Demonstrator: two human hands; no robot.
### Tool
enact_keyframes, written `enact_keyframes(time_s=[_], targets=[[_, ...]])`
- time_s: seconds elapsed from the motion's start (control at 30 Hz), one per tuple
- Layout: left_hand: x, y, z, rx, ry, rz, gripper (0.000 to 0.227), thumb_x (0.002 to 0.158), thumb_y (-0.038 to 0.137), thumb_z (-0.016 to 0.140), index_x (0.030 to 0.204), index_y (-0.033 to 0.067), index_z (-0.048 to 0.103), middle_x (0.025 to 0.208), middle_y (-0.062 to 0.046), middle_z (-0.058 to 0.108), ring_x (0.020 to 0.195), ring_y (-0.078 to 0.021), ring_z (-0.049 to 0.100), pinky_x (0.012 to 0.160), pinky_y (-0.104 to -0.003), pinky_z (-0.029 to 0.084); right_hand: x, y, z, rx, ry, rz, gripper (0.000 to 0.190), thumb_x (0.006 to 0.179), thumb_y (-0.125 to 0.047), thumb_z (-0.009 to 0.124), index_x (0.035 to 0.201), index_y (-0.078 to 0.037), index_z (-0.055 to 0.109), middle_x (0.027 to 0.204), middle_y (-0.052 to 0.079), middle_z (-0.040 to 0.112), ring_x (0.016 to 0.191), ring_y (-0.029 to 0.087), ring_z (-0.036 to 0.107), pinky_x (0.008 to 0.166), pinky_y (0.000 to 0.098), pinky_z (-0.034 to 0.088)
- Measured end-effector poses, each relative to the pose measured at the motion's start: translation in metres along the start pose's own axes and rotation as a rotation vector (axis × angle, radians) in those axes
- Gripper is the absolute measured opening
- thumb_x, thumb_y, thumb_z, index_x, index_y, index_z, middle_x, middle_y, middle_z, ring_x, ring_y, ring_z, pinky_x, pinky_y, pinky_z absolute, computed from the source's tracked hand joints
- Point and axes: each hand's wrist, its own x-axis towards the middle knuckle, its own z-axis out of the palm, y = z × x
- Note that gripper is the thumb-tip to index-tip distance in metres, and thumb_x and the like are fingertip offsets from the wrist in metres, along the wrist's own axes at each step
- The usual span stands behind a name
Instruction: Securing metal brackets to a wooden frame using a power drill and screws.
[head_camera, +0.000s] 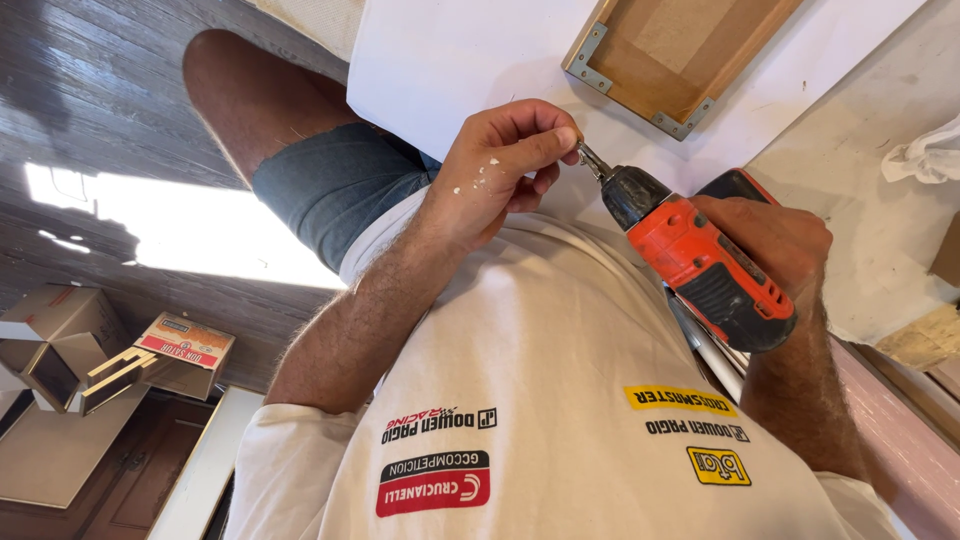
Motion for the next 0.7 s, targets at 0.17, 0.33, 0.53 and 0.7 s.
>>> enact_keyframes(time_s=[0.17,0.33,0.53,0.7], targets=[[-0.006,0.008,0.003,0.134,0.060,-0.030,0.012,0.089,0.021,0.072,0.085,0.0103,0.068,0.079,-0.003,0.066,0.059,-0.0087,0.046,0.046,-0.021,0.027,0.002,-0.007,0.000,-0.024,-0.011,0.030,0.009,0.103,0.013,0.063,0.108,0.012,0.070,0.089,0.022,0.069,0.073,0.029,0.063,0.068,0.0395,0.049],[-0.010,0.014,0.005,0.228,0.077,-0.023,0.009,0.091,0.017,0.068,0.085,0.0098,0.069,0.078,-0.001,0.063,0.059,-0.0082,0.047,0.047,-0.021,0.030,0.010,-0.016,-0.001,-0.103,-0.015,0.003,0.017,0.099,0.017,0.063,0.111,0.009,0.073,0.087,0.017,0.070,0.075,0.029,0.068,0.070,0.0408,0.050],[-0.007,0.010,-0.005,0.551,-0.003,0.109,0.018,0.095,0.027,0.062,0.089,0.0126,0.070,0.081,0.004,0.069,0.061,-0.0062,0.052,0.054,-0.022,0.043,0.025,-0.031,-0.004,-0.004,-0.086,0.101,0.008,0.105,0.006,0.058,0.100,0.009,0.064,0.083,0.016,0.062,0.065,0.027,0.051,0.071,0.0409,0.044],[-0.002,0.007,-0.016,0.690,-0.109,0.397,0.011,0.102,0.017,0.061,0.099,0.0107,0.069,0.093,0.001,0.062,0.075,-0.0101,0.051,0.070,-0.026,0.043,-0.022,0.021,0.004,0.126,-0.060,0.263,0.020,0.090,-0.002,0.080,0.103,0.006,0.067,0.088,0.012,0.066,0.072,0.018,0.060,0.068,0.0285,0.048]])
